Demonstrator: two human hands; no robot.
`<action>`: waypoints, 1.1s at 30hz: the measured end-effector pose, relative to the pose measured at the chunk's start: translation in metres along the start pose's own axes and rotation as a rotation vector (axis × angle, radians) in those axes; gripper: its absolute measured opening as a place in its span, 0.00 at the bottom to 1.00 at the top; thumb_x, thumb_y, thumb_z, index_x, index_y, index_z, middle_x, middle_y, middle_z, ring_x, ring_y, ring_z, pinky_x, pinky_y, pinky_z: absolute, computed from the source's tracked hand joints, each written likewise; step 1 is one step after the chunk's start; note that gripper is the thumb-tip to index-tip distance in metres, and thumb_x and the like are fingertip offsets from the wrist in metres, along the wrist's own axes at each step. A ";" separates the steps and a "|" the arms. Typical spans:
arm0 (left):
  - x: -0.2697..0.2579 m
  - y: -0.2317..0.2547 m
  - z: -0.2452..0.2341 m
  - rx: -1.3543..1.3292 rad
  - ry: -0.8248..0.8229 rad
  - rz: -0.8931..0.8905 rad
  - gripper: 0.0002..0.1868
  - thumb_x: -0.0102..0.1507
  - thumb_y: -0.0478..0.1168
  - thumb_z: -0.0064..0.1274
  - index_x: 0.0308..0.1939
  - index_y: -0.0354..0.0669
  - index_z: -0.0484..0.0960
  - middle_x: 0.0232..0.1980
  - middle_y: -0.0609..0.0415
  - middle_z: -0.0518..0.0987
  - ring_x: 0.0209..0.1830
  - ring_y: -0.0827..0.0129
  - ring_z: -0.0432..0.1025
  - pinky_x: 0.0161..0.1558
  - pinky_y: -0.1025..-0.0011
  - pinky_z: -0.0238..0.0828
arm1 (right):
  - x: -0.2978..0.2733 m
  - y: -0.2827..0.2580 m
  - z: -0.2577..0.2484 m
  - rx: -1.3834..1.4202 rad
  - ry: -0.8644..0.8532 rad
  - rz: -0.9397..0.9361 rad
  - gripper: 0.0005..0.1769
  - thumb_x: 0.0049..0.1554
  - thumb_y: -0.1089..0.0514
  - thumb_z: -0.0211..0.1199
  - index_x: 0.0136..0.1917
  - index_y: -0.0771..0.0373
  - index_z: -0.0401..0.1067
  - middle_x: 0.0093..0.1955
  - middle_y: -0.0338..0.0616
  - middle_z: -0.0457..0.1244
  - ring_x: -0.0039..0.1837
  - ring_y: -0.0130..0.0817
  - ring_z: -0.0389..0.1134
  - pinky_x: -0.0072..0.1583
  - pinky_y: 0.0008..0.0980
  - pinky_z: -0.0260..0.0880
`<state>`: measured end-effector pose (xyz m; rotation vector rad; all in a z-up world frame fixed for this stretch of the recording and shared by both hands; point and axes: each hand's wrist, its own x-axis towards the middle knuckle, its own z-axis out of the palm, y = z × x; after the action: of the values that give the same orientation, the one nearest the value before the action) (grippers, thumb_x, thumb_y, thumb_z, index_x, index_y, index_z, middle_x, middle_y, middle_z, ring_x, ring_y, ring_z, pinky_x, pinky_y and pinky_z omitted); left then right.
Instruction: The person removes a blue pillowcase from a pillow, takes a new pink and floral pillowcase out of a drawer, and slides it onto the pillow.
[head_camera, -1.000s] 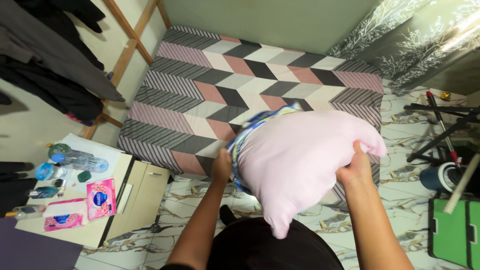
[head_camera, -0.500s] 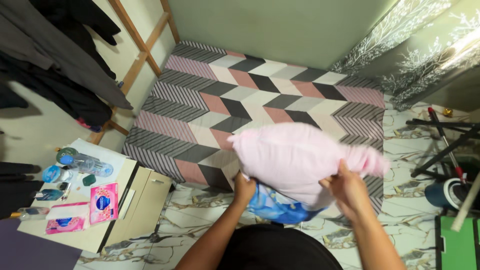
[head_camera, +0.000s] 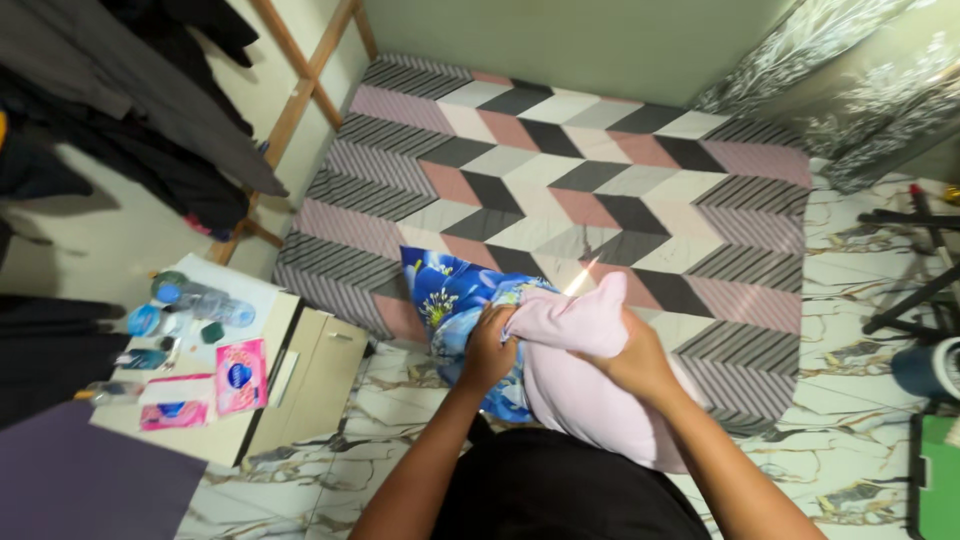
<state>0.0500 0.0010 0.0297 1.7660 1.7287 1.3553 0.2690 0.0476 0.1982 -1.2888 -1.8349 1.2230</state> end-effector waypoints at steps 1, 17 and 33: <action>-0.006 0.000 -0.004 0.018 0.059 -0.029 0.25 0.55 0.30 0.56 0.57 0.36 0.78 0.60 0.38 0.78 0.65 0.44 0.70 0.75 0.53 0.58 | -0.001 0.004 0.009 0.079 -0.006 0.015 0.35 0.39 0.60 0.80 0.60 0.65 0.72 0.55 0.46 0.70 0.57 0.36 0.71 0.58 0.34 0.71; -0.024 -0.174 0.037 0.153 0.445 -0.673 0.15 0.72 0.46 0.41 0.45 0.35 0.72 0.40 0.32 0.78 0.42 0.36 0.73 0.44 0.48 0.69 | -0.043 0.037 -0.018 0.005 -0.261 -0.057 0.24 0.43 0.63 0.73 0.55 0.64 0.75 0.49 0.44 0.72 0.50 0.33 0.74 0.55 0.33 0.73; 0.002 -0.180 0.003 0.060 0.183 -0.347 0.21 0.63 0.45 0.58 0.55 0.37 0.73 0.46 0.38 0.78 0.47 0.45 0.74 0.50 0.55 0.72 | -0.039 0.056 -0.095 0.680 0.268 0.291 0.30 0.49 0.56 0.67 0.64 0.66 0.69 0.59 0.53 0.68 0.58 0.47 0.70 0.62 0.45 0.69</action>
<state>-0.0560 0.0429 -0.1103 1.3199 2.0758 1.3548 0.3850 0.0511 0.1879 -1.2538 -0.9315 1.5543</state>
